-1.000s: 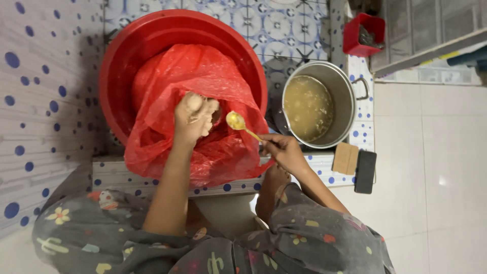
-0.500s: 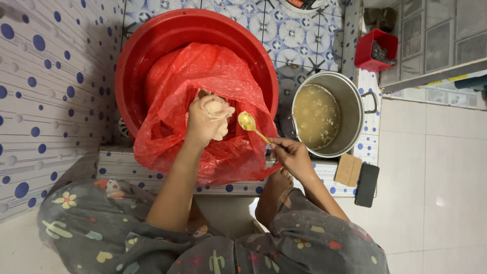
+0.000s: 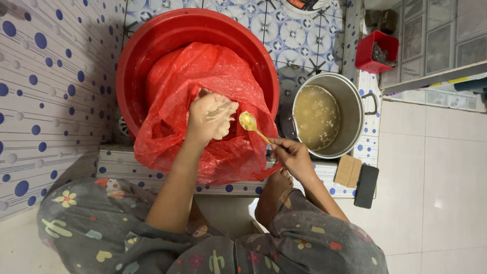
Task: Scooping meat paste with a spoon to form meatballs and dropping them into a pot of water
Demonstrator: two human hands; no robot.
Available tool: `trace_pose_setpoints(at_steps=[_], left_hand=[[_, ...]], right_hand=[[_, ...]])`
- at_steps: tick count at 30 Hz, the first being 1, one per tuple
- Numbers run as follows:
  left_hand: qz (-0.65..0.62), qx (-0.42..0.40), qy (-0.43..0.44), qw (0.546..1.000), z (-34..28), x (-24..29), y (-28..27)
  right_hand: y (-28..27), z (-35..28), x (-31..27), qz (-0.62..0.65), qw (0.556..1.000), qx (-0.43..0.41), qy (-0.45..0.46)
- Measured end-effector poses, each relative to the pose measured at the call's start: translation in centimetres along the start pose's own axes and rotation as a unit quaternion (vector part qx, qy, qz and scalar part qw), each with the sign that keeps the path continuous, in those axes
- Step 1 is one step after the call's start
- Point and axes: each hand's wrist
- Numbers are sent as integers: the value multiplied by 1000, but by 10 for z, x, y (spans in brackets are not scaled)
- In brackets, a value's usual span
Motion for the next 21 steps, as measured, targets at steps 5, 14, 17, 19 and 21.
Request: trace_pose_setpoints(at_steps=[5, 14, 17, 19, 21], left_hand=[[13, 1, 21, 1000, -1, 4, 2], [81, -1, 101, 992, 0, -17, -7], [60, -27, 110, 992, -2, -14, -3], [50, -33, 108, 992, -4, 1, 1], [19, -50, 104, 993, -6, 19, 6]], right_hand=[[-2, 1, 8, 3, 1000, -1, -1], [0, 0, 0, 8, 1000, 3, -3], [2, -3, -7, 8, 1000, 1, 1], [4, -3, -11, 6, 1000, -1, 4], [4, -3, -11, 7, 1000, -4, -4]])
Point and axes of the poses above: each hand's wrist, its own z-axis towards the middle knuckle, its own y-axis out of the palm, x = y × z, and after that the axes turned 14 degrees about -x, right-handed
